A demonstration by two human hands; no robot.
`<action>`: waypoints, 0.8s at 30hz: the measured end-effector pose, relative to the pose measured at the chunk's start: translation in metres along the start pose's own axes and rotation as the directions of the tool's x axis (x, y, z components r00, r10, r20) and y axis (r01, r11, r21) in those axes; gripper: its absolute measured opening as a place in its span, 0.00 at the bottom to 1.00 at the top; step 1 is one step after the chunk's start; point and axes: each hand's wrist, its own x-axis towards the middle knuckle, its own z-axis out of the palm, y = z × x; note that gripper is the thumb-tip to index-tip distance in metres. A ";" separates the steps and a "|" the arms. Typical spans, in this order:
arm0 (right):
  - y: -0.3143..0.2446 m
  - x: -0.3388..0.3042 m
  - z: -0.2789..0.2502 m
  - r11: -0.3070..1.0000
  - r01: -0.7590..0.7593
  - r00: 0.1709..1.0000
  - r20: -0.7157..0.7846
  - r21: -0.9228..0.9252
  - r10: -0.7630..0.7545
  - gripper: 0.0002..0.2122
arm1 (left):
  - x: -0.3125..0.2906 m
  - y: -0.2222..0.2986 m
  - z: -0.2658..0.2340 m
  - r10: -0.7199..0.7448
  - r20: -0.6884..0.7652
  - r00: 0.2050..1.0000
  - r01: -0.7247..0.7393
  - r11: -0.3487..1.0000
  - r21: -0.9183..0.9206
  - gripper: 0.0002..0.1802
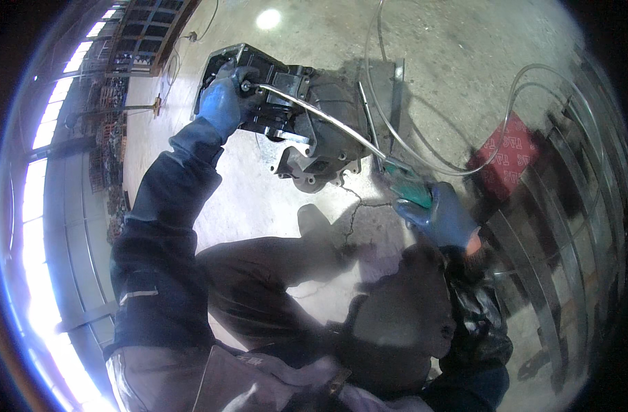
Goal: The person cleans a metal engine block using a handheld air nozzle, directing compressed air into its openings and along its surfaces. After cleaning, the person places the block on a stack of similar parts and picks up another block to continue the process.
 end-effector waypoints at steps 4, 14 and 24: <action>-0.010 0.002 0.005 0.991 0.079 0.995 -0.056 -0.104 -0.085 0.20 | -0.002 0.004 -0.001 0.012 -0.021 1.000 -0.011 1.000 0.021 0.26; -0.036 0.009 0.005 0.995 0.047 0.997 0.063 0.083 -0.053 0.20 | -0.003 0.015 -0.003 0.038 -0.042 0.998 -0.032 0.992 0.121 0.24; 0.008 -0.008 -0.008 0.997 -0.074 0.996 -0.054 0.000 0.074 0.19 | 0.004 0.033 0.000 -0.030 -0.023 0.999 0.035 0.958 0.284 0.19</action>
